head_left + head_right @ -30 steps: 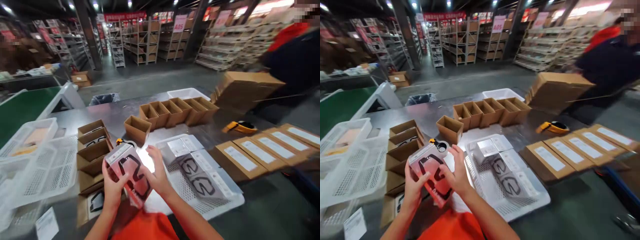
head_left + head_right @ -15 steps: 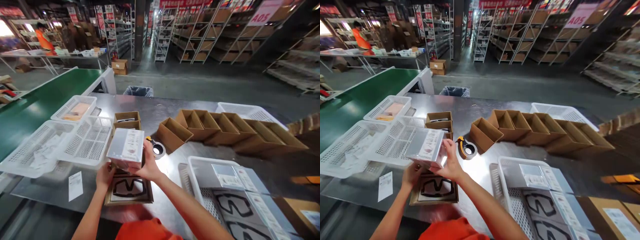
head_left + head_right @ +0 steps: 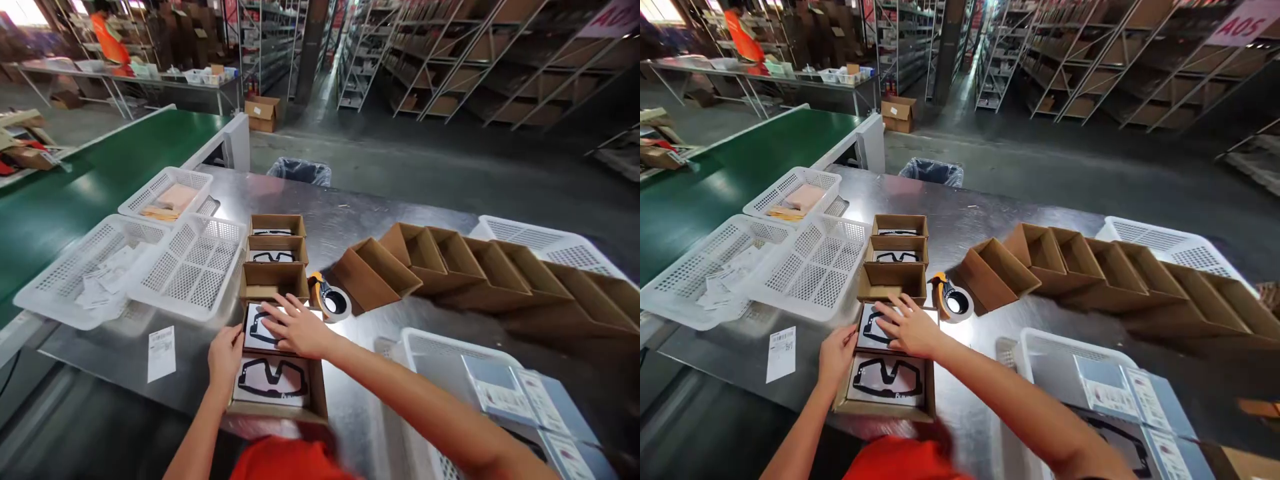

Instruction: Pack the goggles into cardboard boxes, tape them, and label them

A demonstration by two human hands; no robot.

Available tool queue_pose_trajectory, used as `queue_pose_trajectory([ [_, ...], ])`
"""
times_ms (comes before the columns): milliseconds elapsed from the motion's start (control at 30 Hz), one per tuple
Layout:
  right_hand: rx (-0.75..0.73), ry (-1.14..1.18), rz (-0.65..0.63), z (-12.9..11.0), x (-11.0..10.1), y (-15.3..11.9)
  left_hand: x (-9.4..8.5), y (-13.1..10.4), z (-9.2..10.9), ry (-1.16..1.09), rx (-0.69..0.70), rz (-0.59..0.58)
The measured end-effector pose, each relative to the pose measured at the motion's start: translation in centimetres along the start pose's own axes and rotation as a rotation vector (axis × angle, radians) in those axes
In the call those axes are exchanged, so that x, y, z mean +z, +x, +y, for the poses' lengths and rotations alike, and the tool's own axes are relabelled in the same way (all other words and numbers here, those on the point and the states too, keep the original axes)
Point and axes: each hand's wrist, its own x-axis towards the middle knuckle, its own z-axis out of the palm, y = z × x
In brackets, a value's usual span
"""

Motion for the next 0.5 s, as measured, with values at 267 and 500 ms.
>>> queue_pose_trajectory([
  [267, -0.215, -0.111, -0.187, 2.6, 3.8, 2.2, 0.4, -0.2, -0.3, -0.093, -0.006, 0.045],
  [500, -0.084, -0.123, -0.229, 1.2, 10.3, 3.9, 1.1, -0.1, -0.7, -0.105, -0.054, 0.05],
])
